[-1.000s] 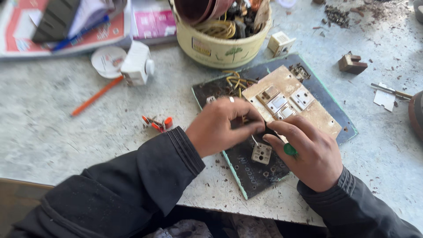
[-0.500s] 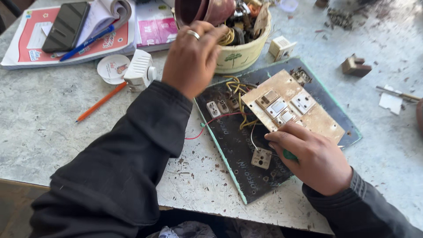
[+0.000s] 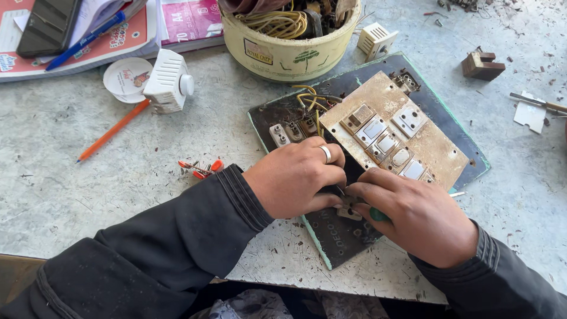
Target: The person uses a green-handled screwdriver to tighten screws on a small electrical component mounted on a wooden board. They manipulate the wires and the component with both hands, ensuring the connections are secure.
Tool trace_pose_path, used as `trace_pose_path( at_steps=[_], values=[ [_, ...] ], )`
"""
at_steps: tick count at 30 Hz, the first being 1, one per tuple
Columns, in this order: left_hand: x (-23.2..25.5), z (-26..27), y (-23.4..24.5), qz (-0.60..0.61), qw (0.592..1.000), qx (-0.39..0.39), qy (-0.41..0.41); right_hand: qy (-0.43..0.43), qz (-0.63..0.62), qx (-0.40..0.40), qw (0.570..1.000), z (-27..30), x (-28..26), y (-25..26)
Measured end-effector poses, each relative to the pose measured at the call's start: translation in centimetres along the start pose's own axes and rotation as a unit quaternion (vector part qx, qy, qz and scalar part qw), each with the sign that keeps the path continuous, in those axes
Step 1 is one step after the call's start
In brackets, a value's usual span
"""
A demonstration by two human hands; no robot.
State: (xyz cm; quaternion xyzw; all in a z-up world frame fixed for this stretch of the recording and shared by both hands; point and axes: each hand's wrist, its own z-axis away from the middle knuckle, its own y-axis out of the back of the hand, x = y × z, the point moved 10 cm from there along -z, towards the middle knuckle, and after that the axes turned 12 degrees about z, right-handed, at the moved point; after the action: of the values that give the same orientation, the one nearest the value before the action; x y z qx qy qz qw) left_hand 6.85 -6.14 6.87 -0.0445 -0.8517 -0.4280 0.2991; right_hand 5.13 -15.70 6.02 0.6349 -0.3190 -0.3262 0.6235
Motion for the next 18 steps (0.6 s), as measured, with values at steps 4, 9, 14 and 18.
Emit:
trace_pose_path(
  at_steps=[4,9,14,18],
  values=[
    [-0.4,-0.1,-0.3,0.005,1.0,-0.01,-0.003,-0.016,0.019,-0.029,0.999,0.0,0.0,-0.4],
    [-0.9,0.0,0.3,0.049,0.999,0.006,0.012,-0.018,-0.015,-0.009,1.0,-0.1,-0.2,0.2],
    [-1.2,0.0,1.2,0.096,0.995,0.029,0.013,-0.059,0.028,-0.016,0.998,0.2,0.1,0.0],
    [-0.9,-0.1,1.5,0.138,0.99,0.023,-0.003,-0.072,0.027,0.005,0.997,0.1,0.0,0.5]
  ],
)
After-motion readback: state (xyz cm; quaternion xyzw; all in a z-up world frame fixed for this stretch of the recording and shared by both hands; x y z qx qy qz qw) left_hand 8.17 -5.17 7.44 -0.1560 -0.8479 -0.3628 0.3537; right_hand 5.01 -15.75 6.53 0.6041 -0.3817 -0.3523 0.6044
